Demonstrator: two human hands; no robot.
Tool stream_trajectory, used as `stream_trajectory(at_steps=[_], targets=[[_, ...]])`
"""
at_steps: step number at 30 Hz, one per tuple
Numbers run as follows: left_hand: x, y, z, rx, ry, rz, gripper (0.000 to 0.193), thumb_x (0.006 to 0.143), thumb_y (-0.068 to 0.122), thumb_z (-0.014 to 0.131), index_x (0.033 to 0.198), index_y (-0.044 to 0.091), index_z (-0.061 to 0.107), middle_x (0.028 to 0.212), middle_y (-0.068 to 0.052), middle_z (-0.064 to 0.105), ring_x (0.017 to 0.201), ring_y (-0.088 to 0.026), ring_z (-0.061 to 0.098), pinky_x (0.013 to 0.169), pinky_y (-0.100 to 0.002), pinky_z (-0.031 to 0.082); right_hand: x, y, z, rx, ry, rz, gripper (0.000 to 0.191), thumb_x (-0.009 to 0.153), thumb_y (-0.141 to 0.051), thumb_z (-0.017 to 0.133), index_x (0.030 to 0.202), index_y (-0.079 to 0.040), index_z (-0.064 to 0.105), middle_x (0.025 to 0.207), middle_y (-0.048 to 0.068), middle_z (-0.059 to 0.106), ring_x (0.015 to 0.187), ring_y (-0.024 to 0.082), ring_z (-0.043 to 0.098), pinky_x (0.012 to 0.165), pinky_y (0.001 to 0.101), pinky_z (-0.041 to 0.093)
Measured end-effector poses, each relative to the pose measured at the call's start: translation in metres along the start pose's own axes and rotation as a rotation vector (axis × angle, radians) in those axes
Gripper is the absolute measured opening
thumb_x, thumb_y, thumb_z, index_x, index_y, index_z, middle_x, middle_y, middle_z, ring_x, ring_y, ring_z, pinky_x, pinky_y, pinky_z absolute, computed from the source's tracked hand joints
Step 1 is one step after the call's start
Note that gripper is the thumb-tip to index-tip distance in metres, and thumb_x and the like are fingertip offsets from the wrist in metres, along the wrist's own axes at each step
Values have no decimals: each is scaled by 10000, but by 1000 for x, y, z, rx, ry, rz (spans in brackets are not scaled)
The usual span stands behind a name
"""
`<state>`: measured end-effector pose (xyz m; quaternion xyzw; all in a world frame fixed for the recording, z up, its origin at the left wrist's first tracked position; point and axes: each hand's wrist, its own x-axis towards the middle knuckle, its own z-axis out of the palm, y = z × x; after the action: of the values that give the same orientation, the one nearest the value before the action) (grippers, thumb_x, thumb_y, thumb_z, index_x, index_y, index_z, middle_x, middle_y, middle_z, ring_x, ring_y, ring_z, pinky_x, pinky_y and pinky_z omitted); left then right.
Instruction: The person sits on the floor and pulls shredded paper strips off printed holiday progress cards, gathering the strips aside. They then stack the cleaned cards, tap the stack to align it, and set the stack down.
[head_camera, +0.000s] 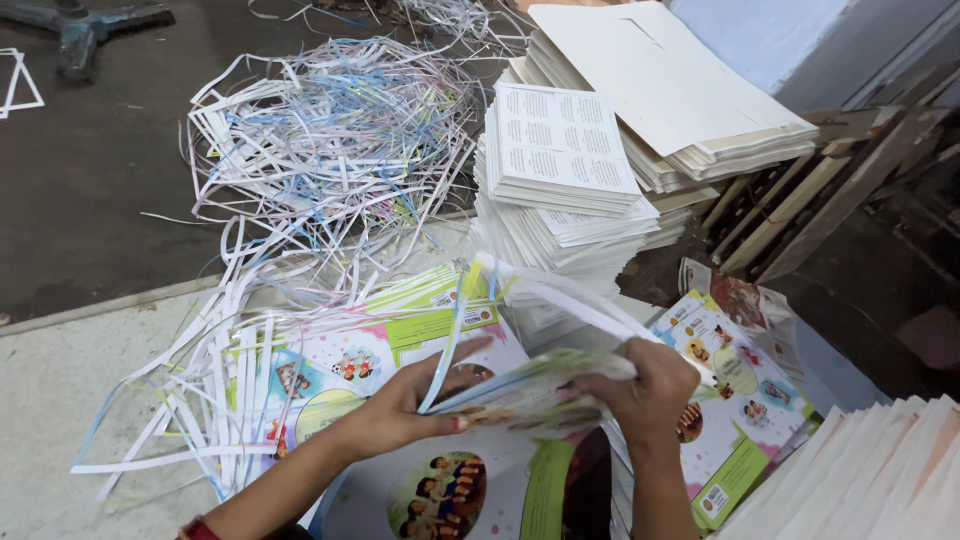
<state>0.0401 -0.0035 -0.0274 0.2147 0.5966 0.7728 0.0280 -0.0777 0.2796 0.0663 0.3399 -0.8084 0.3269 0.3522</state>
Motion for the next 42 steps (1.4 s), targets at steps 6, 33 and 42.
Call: stream_trajectory(at_steps=[6, 33, 42], targets=[[-14, -38, -72, -798, 244, 270, 295, 1220, 73, 548, 1043, -158, 593, 864, -85, 688, 698, -133, 663, 534, -248, 463, -20, 27, -12, -30, 385, -148, 708, 964, -712, 477, 625, -90, 480, 586, 18, 454, 524, 172, 492, 551, 332, 387], [-42, 47, 52, 462, 618, -139, 547, 711, -71, 759, 1249, -50, 661, 1097, -163, 776, 976, -194, 700, 859, -348, 553, 75, -97, -23, -23, 21, -375, 464, 1060, -342, 666, 702, -113, 478, 607, 60, 442, 557, 293, 485, 579, 452, 350], [-64, -7, 27, 433, 988, -76, 356, 748, 13, 822, 1086, -71, 750, 974, -140, 801, 855, -184, 742, 813, -322, 578, 57, 21, -43, -99, -6, -521, 595, 917, -646, 645, 704, -113, 489, 645, 64, 438, 563, 273, 497, 555, 421, 398]])
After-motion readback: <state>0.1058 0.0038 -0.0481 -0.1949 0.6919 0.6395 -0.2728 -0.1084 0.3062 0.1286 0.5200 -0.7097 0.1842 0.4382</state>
